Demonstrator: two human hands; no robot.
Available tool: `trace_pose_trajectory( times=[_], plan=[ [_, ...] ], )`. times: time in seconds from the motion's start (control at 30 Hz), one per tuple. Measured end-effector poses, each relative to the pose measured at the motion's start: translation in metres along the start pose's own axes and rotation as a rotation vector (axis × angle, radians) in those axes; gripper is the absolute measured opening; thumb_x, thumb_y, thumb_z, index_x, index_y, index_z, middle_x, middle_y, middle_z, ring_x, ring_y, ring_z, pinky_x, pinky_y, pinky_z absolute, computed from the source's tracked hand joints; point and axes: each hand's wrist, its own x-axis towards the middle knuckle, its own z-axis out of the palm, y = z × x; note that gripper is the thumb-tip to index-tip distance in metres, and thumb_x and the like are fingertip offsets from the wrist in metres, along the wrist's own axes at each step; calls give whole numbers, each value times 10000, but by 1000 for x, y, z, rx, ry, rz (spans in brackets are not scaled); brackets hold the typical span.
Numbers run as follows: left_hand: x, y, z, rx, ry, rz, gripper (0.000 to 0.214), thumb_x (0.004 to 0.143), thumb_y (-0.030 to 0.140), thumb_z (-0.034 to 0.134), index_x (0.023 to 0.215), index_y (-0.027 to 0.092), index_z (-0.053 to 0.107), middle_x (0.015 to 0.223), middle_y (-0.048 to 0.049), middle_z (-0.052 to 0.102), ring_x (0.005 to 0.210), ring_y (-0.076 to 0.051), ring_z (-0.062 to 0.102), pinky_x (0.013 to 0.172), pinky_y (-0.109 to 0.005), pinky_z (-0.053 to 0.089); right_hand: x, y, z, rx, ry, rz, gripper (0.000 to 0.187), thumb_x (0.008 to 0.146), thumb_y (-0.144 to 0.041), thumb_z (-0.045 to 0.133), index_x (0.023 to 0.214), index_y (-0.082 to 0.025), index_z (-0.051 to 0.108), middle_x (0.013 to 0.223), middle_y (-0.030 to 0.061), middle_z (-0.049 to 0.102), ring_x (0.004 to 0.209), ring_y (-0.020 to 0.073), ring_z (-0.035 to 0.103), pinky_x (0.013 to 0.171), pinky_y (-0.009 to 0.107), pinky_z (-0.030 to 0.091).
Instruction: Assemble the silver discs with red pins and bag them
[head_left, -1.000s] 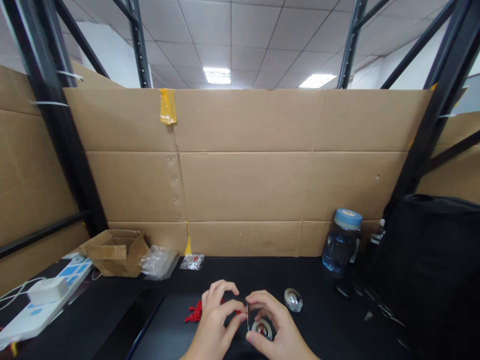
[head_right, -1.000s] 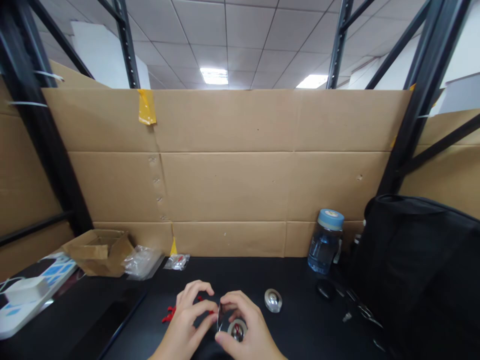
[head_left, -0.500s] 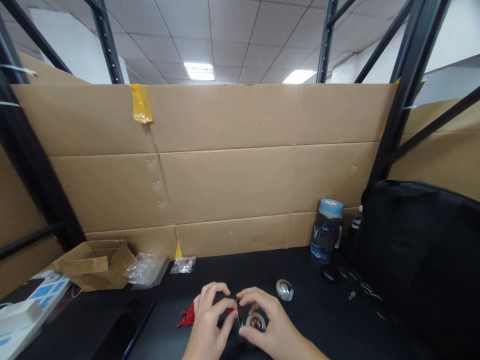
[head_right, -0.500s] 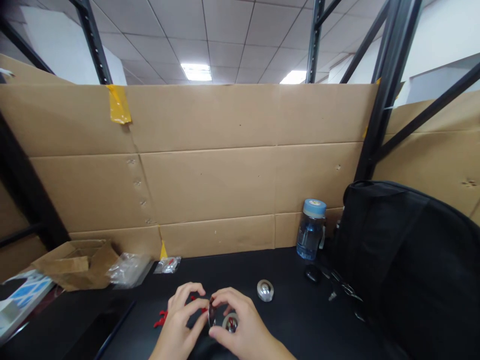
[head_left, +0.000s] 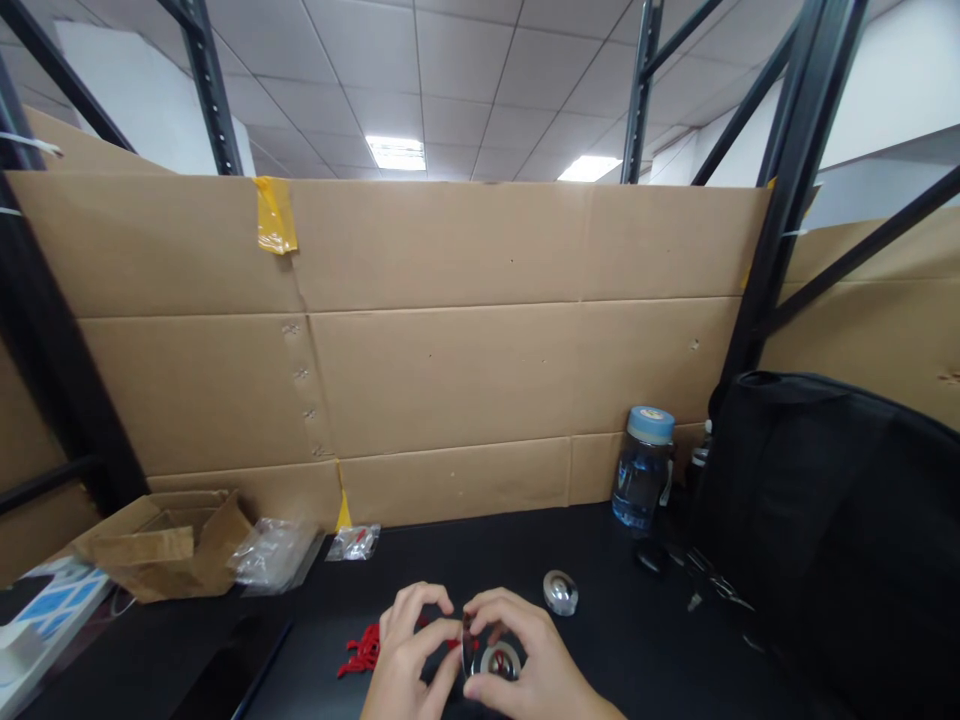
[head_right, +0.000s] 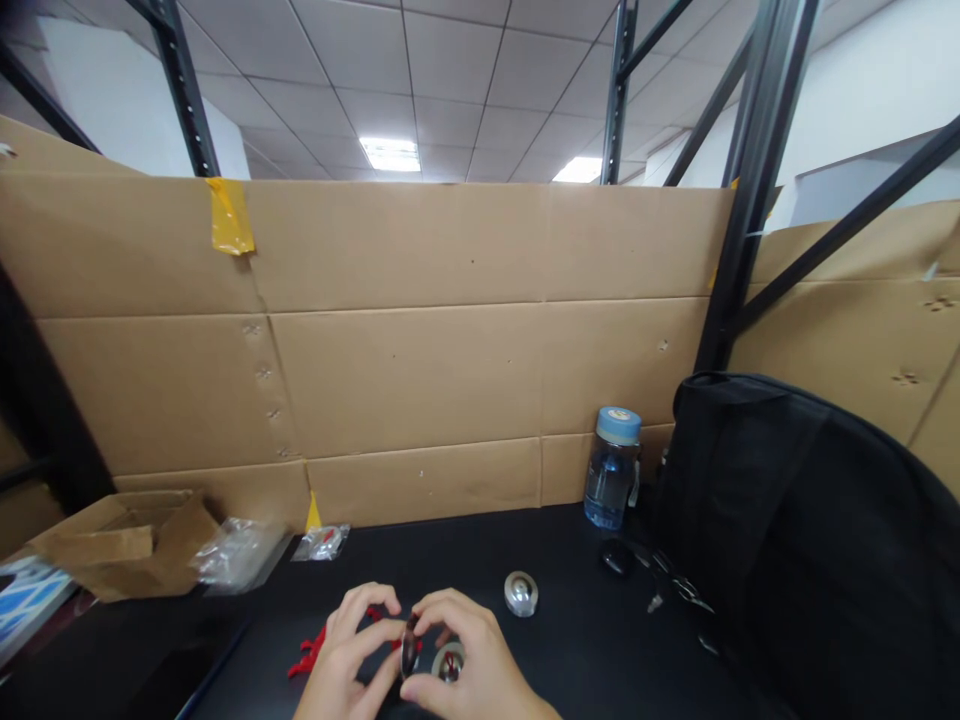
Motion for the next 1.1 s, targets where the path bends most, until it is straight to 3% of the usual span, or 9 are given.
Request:
trace_pose_trajectory(
  times=[0.17, 0.3, 0.4, 0.63, 0.8, 0.93, 1.1],
  plan=[
    [2, -2, -7, 48, -23, -9, 122, 864, 207, 623, 868, 252, 737, 1071, -92, 616, 1075, -265, 549, 896, -397, 477, 2, -11, -9, -59, -72, 54, 371, 658, -293, 892, 954, -217, 682, 1117, 69, 693, 1005, 213, 673, 864, 294, 521],
    [5, -3, -13, 65, -72, 28, 119, 854, 201, 647, 897, 259, 741, 1062, -87, 618, 1050, -254, 568, 867, -380, 498, 2, -26, -16, -165, -92, 129, 179, 819, -215, 733, 994, -245, 708, 1173, 53, 650, 1088, 195, 634, 966, 311, 475],
    [7, -1, -14, 63, -78, 47, 92, 860, 214, 659, 874, 259, 739, 1053, -84, 620, 1034, -248, 576, 855, -371, 505, 1, -29, -17, -200, -91, 151, 140, 878, -182, 631, 973, -247, 711, 1159, 49, 642, 1099, 186, 620, 979, 311, 462],
    [7, -2, -10, 53, -72, 132, 52, 865, 269, 694, 834, 262, 736, 999, -74, 626, 982, -227, 586, 828, -344, 500, 0, -9, -13, -268, -118, 132, 106, 818, -162, 640, 883, -219, 702, 1119, 58, 644, 1023, 190, 637, 796, 256, 494],
    [6, -2, -4, 25, -63, 46, 92, 878, 315, 687, 824, 259, 737, 1020, -71, 637, 1038, -243, 564, 881, -368, 470, 0, -1, -12, -289, -140, 86, 98, 831, -156, 604, 873, -207, 676, 1136, 62, 635, 1035, 187, 625, 905, 290, 483],
    [11, -3, -11, 28, -131, -44, 200, 954, 395, 579, 1053, 297, 723, 1082, -68, 668, 1057, -233, 571, 879, -358, 471, -2, 9, -11, -326, -192, 66, 120, 764, -111, 622, 832, -198, 668, 1150, 63, 621, 1059, 192, 609, 948, 293, 471],
    [11, -12, -11, 60, -238, 81, 338, 874, 558, 652, 1146, 363, 698, 1118, -42, 699, 1117, -260, 553, 881, -364, 453, -1, 16, -10, -393, -259, 102, 131, 734, -89, 626, 797, -195, 671, 1160, 61, 616, 1072, 200, 583, 947, 292, 465]
  ],
)
